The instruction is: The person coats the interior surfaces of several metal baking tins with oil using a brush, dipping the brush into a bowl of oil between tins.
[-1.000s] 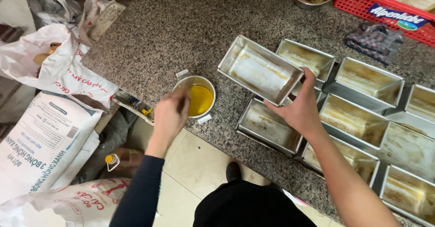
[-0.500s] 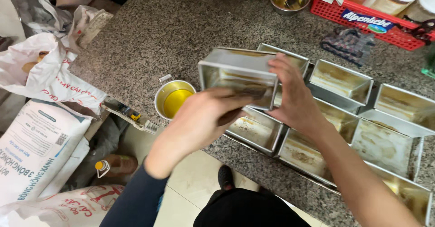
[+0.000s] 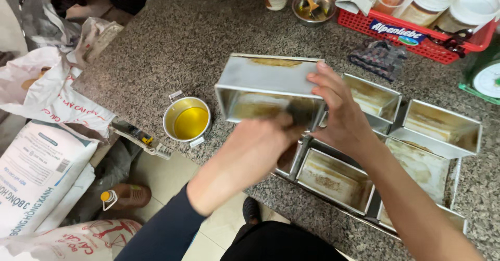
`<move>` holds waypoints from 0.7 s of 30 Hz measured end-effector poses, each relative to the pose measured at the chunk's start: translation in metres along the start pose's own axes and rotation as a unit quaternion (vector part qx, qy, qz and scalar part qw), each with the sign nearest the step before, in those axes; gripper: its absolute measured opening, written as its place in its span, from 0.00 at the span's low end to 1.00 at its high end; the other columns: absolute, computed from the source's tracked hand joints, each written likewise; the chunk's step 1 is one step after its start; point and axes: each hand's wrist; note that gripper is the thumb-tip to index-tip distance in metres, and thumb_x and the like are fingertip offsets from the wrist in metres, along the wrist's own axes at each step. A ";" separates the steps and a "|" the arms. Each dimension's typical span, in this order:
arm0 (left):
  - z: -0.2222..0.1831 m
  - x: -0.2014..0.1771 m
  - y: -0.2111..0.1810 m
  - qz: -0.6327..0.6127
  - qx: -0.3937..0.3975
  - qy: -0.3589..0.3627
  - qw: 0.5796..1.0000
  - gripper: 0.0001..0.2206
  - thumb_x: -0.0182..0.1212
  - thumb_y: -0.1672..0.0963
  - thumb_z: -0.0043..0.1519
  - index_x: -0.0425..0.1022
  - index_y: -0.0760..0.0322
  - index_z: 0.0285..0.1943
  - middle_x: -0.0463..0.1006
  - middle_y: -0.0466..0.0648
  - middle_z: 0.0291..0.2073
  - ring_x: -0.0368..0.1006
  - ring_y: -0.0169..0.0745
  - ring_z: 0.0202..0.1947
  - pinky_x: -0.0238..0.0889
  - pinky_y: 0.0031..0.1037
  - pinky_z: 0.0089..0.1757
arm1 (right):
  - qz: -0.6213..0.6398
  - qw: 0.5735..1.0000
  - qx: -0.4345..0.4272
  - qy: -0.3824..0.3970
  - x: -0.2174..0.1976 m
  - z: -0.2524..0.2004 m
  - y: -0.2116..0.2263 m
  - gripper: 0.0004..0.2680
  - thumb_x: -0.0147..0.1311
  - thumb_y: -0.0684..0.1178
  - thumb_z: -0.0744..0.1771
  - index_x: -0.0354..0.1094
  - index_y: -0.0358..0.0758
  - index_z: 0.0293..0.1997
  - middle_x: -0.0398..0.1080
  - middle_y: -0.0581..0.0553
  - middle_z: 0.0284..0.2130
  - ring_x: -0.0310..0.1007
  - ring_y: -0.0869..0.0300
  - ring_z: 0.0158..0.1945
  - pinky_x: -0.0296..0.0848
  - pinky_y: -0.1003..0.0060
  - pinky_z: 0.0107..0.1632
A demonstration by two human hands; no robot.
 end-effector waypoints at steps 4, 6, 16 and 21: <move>0.000 -0.001 -0.006 -0.005 -0.002 0.001 1.000 0.08 0.66 0.60 0.54 0.82 0.63 0.42 0.79 0.49 0.33 0.78 0.53 0.35 0.69 0.40 0.38 | -0.006 1.000 0.022 -0.017 -0.006 -0.003 -0.004 0.36 0.76 0.46 0.57 0.46 0.41 0.64 0.57 0.35 0.65 0.53 0.36 0.75 0.58 0.41 0.75; 0.015 0.008 -0.005 0.045 -0.034 0.013 0.998 0.11 0.65 0.61 0.54 0.82 0.63 0.45 0.79 0.50 0.35 0.78 0.52 0.36 0.69 0.38 0.37 | 0.002 1.000 0.013 -0.021 -0.007 -0.006 -0.001 0.36 0.77 0.47 0.56 0.46 0.42 0.64 0.58 0.35 0.65 0.54 0.36 0.75 0.58 0.41 0.75; 0.028 0.005 -0.015 0.049 -0.072 0.036 0.996 0.12 0.62 0.60 0.56 0.83 0.59 0.48 0.79 0.51 0.36 0.78 0.52 0.32 0.70 0.40 0.33 | -0.021 0.999 0.017 -0.034 -0.024 -0.020 -0.011 0.37 0.77 0.43 0.56 0.45 0.43 0.65 0.57 0.36 0.65 0.54 0.37 0.75 0.58 0.41 0.77; 0.013 -0.001 -0.028 0.025 -0.005 0.024 0.999 0.12 0.62 0.61 0.54 0.82 0.62 0.47 0.79 0.50 0.35 0.78 0.52 0.35 0.71 0.39 0.36 | -0.030 0.999 0.026 -0.029 -0.036 -0.024 -0.013 0.39 0.78 0.46 0.53 0.45 0.44 0.65 0.58 0.37 0.64 0.53 0.36 0.74 0.58 0.41 0.75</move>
Point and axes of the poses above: each hand's wrist, its own z-axis towards the middle knuckle, its own x-axis out of the palm, y = z × x
